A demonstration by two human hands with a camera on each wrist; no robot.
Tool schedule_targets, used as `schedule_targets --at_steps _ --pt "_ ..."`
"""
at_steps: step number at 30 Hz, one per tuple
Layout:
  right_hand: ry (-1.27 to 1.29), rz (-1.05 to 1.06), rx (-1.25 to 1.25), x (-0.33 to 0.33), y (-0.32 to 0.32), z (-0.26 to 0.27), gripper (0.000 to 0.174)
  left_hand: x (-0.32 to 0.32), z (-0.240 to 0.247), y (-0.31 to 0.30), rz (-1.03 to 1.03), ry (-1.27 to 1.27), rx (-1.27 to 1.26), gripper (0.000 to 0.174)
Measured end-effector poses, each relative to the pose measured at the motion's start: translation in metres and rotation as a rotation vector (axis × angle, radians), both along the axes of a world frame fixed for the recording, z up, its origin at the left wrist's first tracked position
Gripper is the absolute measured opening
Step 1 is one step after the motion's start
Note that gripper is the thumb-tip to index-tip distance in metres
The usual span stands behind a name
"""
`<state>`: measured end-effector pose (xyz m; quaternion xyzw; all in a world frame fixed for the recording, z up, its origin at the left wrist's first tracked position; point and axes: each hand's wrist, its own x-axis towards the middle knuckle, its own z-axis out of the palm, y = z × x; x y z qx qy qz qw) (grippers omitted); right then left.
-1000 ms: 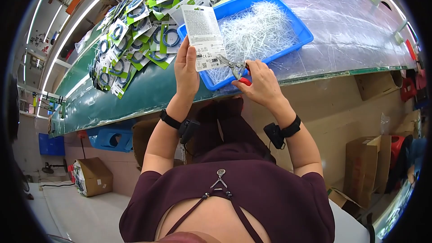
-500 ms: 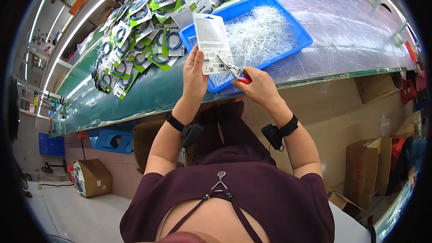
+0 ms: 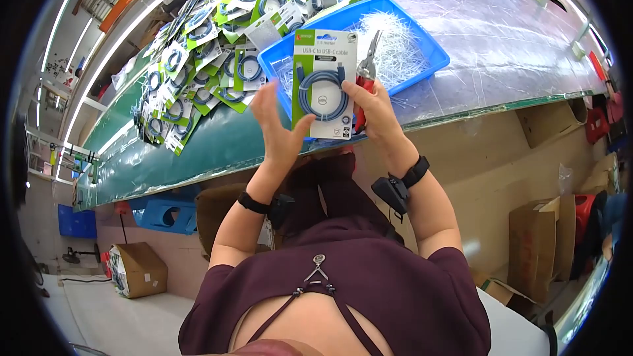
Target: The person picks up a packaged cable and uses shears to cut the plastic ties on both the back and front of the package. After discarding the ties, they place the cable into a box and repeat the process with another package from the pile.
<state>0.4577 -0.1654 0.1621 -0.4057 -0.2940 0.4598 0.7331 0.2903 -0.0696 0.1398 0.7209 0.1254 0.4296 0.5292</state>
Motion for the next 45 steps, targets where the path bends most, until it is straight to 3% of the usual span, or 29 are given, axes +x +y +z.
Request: schedule_targets --at_steps 3,5,7,8,13,16,20,23,28,32,35,37,40,41,44,45 --pt "-0.012 -0.073 -0.033 -0.011 0.001 0.000 0.033 -0.013 -0.002 0.000 -0.152 -0.147 -0.555 0.054" --pt "-0.022 -0.110 -0.044 -0.014 0.003 0.005 0.034 -0.018 0.007 -0.008 -0.232 -0.113 -0.621 0.051" --pt "-0.639 -0.365 -0.130 -0.012 0.004 0.006 0.038 -0.023 0.015 -0.017 -0.401 -0.044 -0.758 0.046" --pt "-0.952 -0.486 -0.172 -0.012 0.002 0.005 0.040 -0.025 0.015 -0.017 -0.396 -0.049 -0.765 0.046" --pt "-1.247 -0.573 -0.158 -0.016 -0.029 0.017 0.049 -0.022 0.018 0.000 -0.352 -0.213 -0.732 0.040" --pt "-1.520 -0.471 -0.300 -0.030 -0.048 0.025 0.055 -0.022 0.018 0.005 -0.301 -0.285 -0.711 0.039" --pt "-1.640 -0.511 -0.303 -0.044 -0.053 0.020 0.059 -0.017 0.019 0.002 -0.317 -0.336 -0.666 0.038" --pt "-1.649 -0.510 -0.323 -0.044 -0.053 0.019 0.059 -0.014 0.016 -0.001 -0.262 -0.325 -0.546 0.038" --pt "-1.663 -0.569 -0.299 -0.048 -0.048 0.015 0.061 -0.003 0.010 -0.012 -0.239 -0.398 -0.550 0.042" --pt "-1.692 -0.629 -0.310 -0.049 -0.042 0.011 0.060 0.009 0.008 -0.026 -0.178 -0.543 -0.704 0.045" --pt "-1.749 -0.609 -0.332 -0.044 -0.042 0.010 0.059 0.014 -0.004 -0.028 -0.082 -0.520 -0.498 0.046" --pt "-1.777 -0.600 -0.343 -0.039 -0.041 0.006 0.059 0.012 -0.010 -0.028 -0.098 -0.528 -0.494 0.046" --pt "-1.445 -0.366 -0.286 -0.032 -0.038 -0.002 0.051 0.011 -0.004 -0.028 -0.123 -0.544 -0.489 0.045" --pt "-1.444 -0.366 -0.288 -0.030 -0.038 -0.005 0.051 0.009 -0.002 -0.027 -0.154 -0.553 -0.569 0.045" --pt "-0.773 -0.139 -0.325 -0.028 -0.032 0.000 0.043 0.008 0.003 -0.025 -0.214 -0.578 -0.728 0.044" --pt "-0.771 -0.139 -0.327 -0.032 -0.026 0.002 0.043 0.008 0.003 -0.026 -0.216 -0.567 -0.719 0.043"
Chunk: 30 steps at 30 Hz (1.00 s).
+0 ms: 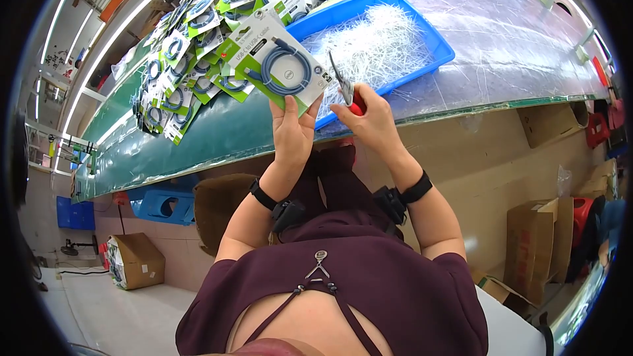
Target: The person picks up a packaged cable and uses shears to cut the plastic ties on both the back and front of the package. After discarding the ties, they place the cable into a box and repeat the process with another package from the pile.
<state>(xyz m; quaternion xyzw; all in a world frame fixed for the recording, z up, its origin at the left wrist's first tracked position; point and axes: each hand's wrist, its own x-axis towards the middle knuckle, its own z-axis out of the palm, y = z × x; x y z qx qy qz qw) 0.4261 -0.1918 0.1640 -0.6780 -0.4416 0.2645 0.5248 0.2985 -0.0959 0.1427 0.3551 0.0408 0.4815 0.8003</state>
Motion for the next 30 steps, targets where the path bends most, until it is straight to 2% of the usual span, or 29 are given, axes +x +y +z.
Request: schedule_targets --at_steps 3,7,8,11,15,19,20,22,24,25,26,28,29,30 --pt "-0.262 -0.196 0.404 -0.012 0.020 0.006 0.038 0.002 -0.002 -0.006 -0.020 0.019 0.030 0.042" --pt "-0.153 -0.136 0.262 -0.012 0.035 -0.001 0.035 0.002 -0.005 -0.011 0.000 0.080 0.061 0.040" --pt "-0.155 -0.124 0.266 -0.012 0.040 -0.003 0.035 0.003 -0.006 -0.011 0.017 0.079 0.089 0.039" --pt "0.143 -0.073 0.309 -0.012 0.047 -0.013 0.030 0.000 -0.009 -0.011 0.061 0.079 0.133 0.038" --pt "0.194 -0.057 0.342 -0.020 0.060 -0.014 0.026 -0.008 -0.006 -0.002 0.065 0.068 0.226 0.043" --pt "0.309 0.027 0.318 -0.039 0.075 -0.007 0.024 -0.043 0.000 0.015 0.160 0.002 -0.067 0.036" --pt "0.308 0.048 0.308 -0.038 0.080 -0.007 0.024 -0.062 0.001 0.024 0.199 -0.031 -0.106 0.036" --pt "0.041 -0.021 0.291 -0.020 0.098 -0.009 0.022 -0.119 -0.006 0.042 0.382 0.038 -0.125 0.038" --pt "-0.319 -0.119 0.246 0.008 0.110 -0.017 0.022 -0.193 -0.027 0.048 0.619 0.219 -0.102 0.039" --pt "-0.543 -0.186 0.209 0.027 0.113 -0.027 0.023 -0.231 -0.043 0.045 0.662 0.301 -0.105 0.040" --pt "-0.609 -0.201 0.198 0.043 0.113 -0.037 0.023 -0.268 -0.060 0.036 0.705 0.382 -0.110 0.042" --pt "-0.669 -0.235 0.166 0.060 0.101 -0.043 0.022 -0.335 -0.099 0.014 0.661 0.608 -0.181 0.045" --pt "-0.662 -0.251 0.143 0.062 0.090 -0.037 0.022 -0.369 -0.132 0.007 0.754 0.887 -0.112 0.046" --pt "-0.578 -0.219 0.164 0.066 0.080 -0.036 0.026 -0.382 -0.141 0.000 0.839 1.172 -0.046 0.048"
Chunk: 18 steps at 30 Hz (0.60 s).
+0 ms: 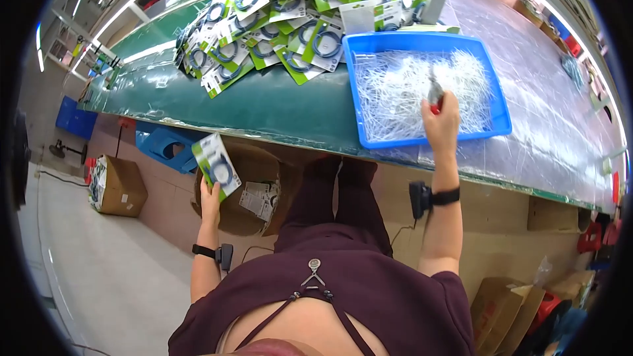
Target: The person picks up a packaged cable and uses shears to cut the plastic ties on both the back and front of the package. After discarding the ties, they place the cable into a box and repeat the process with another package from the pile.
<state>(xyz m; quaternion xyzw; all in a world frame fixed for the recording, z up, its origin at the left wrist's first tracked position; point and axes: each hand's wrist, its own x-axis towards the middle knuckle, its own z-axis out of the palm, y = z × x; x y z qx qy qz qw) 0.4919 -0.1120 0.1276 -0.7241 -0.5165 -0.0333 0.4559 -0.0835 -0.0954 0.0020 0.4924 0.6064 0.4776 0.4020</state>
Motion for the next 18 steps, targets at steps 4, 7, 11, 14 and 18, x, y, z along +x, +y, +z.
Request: schedule_targets --at_steps 4,7,11,14,18 --pt "0.723 0.241 0.055 -0.028 -0.036 0.027 0.041 0.013 0.014 0.022 0.081 0.254 0.219 0.041" --pt "0.739 0.326 0.048 -0.039 -0.057 0.029 0.046 0.084 0.066 0.079 -0.211 0.379 0.384 0.030" --pt "0.679 0.337 -0.068 -0.041 -0.086 0.029 0.050 0.210 0.087 0.182 -0.422 0.387 0.593 0.033" --pt "0.624 0.318 -0.097 -0.042 -0.111 0.031 0.053 0.296 0.090 0.247 -0.321 0.670 0.846 0.042" --pt "0.632 0.296 -0.147 -0.037 -0.140 0.030 0.059 0.349 0.087 0.281 -0.354 0.978 0.469 0.049"
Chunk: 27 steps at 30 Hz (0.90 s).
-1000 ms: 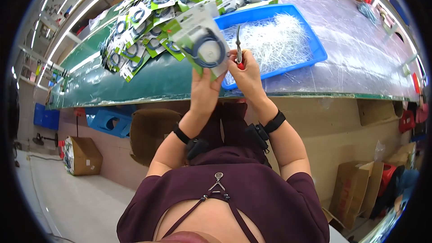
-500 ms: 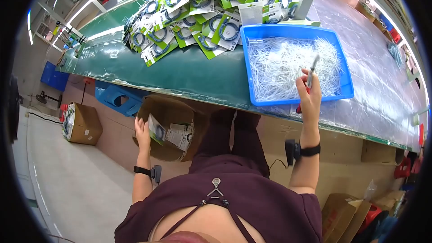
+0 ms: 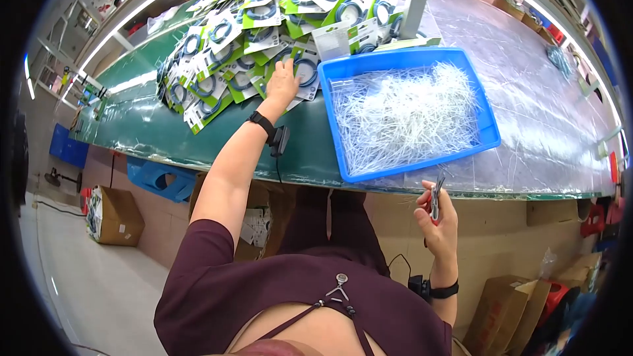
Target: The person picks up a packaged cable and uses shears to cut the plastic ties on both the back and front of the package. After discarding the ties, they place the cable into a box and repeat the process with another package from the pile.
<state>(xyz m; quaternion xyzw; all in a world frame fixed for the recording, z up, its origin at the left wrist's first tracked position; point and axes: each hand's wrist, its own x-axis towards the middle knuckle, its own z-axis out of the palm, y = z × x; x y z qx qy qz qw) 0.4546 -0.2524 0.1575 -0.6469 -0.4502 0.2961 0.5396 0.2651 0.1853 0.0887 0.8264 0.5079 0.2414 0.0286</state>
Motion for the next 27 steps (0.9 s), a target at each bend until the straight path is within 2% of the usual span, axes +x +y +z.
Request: schedule_targets --at_steps 2,5,6,8,9,10,12,13,15,16,17,19,20,23,27 --pt "0.024 -0.001 -0.024 0.004 -0.007 -0.001 0.061 0.002 -0.002 0.009 0.018 -0.012 0.008 0.049" --pt "0.352 0.041 0.033 0.003 -0.011 -0.007 0.064 -0.032 -0.011 0.025 0.088 -0.013 0.018 0.048" --pt "0.364 0.051 0.032 0.002 -0.011 -0.008 0.064 -0.053 -0.016 0.034 0.065 -0.064 -0.113 0.046" --pt "0.694 0.123 0.152 -0.002 -0.004 -0.005 0.065 -0.090 -0.016 0.040 0.030 -0.173 -0.368 0.041" --pt "0.859 0.159 0.211 -0.004 0.001 -0.003 0.065 -0.098 -0.016 0.034 0.047 -0.165 -0.362 0.041" --pt "0.871 0.171 0.208 -0.005 0.007 0.000 0.065 -0.104 -0.015 0.020 -0.026 -0.658 -0.669 0.040" --pt "0.560 0.200 0.124 -0.010 0.021 0.008 0.064 -0.105 -0.007 -0.023 -0.197 -1.667 -1.239 0.037" --pt "0.403 0.204 0.081 -0.014 0.027 0.011 0.064 -0.102 0.000 -0.051 -0.188 -1.656 -1.245 0.037" --pt "-0.198 0.139 0.012 -0.026 0.049 0.012 0.059 -0.079 0.045 -0.122 -0.661 -0.665 -0.240 0.037" --pt "-0.349 0.078 0.076 -0.031 0.059 0.007 0.057 -0.068 0.050 -0.134 -0.681 -0.662 -0.253 0.037" --pt "-0.502 0.014 0.135 -0.036 0.066 0.003 0.056 -0.057 0.052 -0.143 -0.801 -0.965 -0.618 0.038" --pt "-0.560 -0.045 0.138 -0.042 0.074 0.007 0.056 -0.035 0.058 -0.159 -0.954 -1.529 -1.414 0.040" --pt "-0.621 -0.075 0.148 -0.041 0.075 0.008 0.056 -0.024 0.063 -0.171 -0.968 -1.517 -1.443 0.040" --pt "-0.630 -0.113 0.104 -0.035 0.075 0.010 0.057 -0.002 0.079 -0.205 -0.734 -1.490 -1.231 0.041" --pt "-0.642 -0.119 0.066 -0.028 0.066 0.017 0.059 0.010 0.079 -0.215 -0.742 -1.336 -1.303 0.048"
